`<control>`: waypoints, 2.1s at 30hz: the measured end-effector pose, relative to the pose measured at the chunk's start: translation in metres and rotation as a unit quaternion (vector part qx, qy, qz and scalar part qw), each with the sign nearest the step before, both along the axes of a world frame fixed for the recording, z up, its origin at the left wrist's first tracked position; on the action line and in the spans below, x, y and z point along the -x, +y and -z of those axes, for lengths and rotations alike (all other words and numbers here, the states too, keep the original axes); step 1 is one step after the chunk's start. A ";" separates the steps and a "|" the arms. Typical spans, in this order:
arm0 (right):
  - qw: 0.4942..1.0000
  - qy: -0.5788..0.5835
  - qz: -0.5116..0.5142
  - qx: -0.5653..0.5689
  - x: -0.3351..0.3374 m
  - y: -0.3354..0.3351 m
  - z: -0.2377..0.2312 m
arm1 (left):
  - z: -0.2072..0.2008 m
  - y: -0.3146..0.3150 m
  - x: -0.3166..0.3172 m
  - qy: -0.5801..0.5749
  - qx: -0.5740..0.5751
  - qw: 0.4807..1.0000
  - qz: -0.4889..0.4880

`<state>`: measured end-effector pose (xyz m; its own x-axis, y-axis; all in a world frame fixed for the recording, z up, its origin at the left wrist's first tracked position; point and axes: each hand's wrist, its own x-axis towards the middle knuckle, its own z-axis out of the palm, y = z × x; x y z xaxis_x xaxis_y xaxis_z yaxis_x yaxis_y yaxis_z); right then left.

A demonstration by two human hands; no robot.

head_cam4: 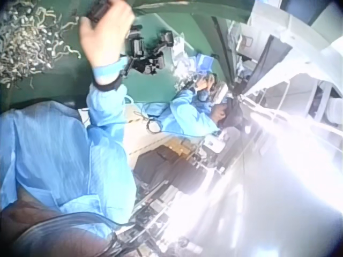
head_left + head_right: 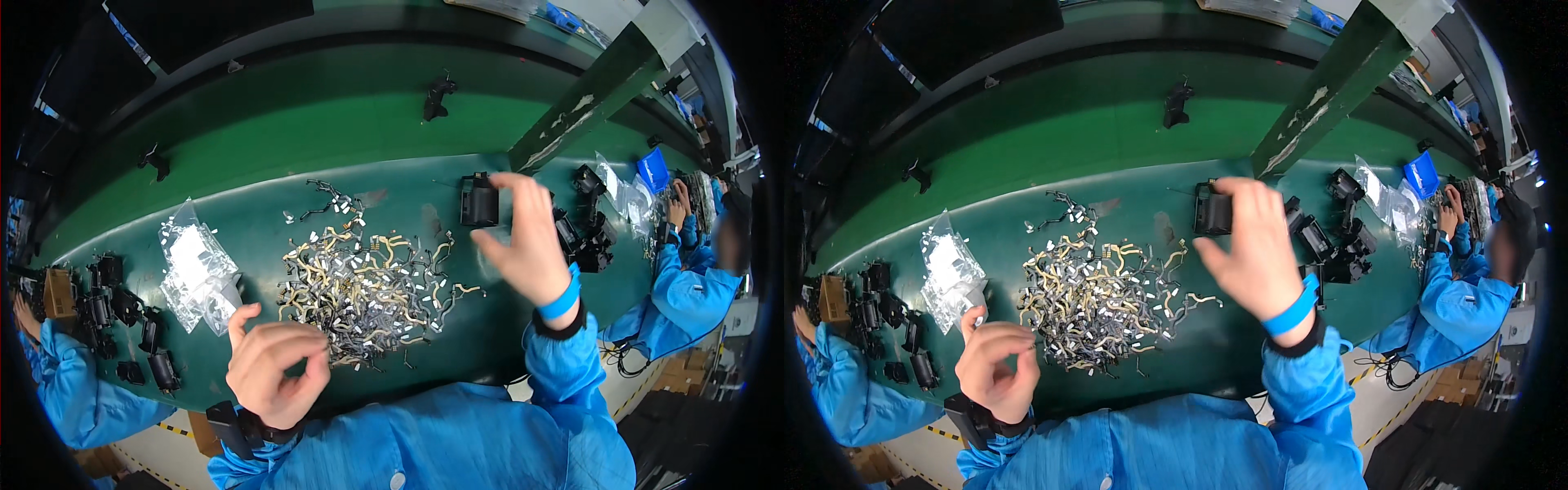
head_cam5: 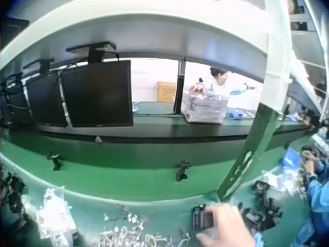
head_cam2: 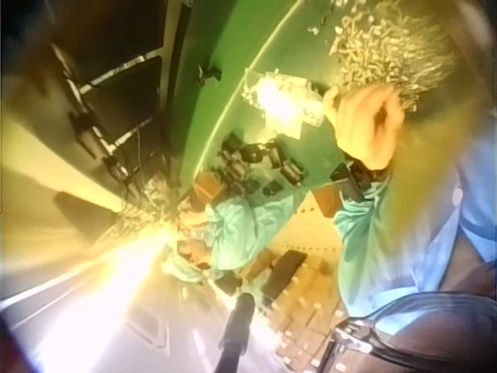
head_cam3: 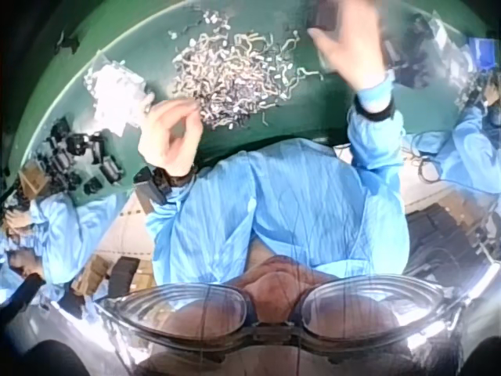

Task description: Manually assemble small electronic components and wiring onto black plastic housings at a factory workstation.

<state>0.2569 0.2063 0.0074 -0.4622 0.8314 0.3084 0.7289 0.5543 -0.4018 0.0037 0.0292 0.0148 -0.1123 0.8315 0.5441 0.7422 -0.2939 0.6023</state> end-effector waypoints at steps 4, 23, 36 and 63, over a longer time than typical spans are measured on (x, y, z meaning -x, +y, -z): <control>0.995 -0.088 0.023 -0.029 -0.019 0.020 0.007 | 0.006 0.001 0.000 -0.100 0.027 0.994 -0.028; 0.967 0.200 -0.033 0.156 0.261 0.106 0.071 | 0.028 -0.010 -0.003 -0.269 -0.012 0.956 -0.119; 0.987 0.095 0.001 -0.128 0.004 -0.015 -0.020 | 0.039 -0.009 0.007 -0.312 0.012 0.941 -0.128; 0.612 0.424 -0.210 0.633 0.062 -0.076 0.007 | 0.015 0.022 -0.030 -0.416 0.062 0.905 0.057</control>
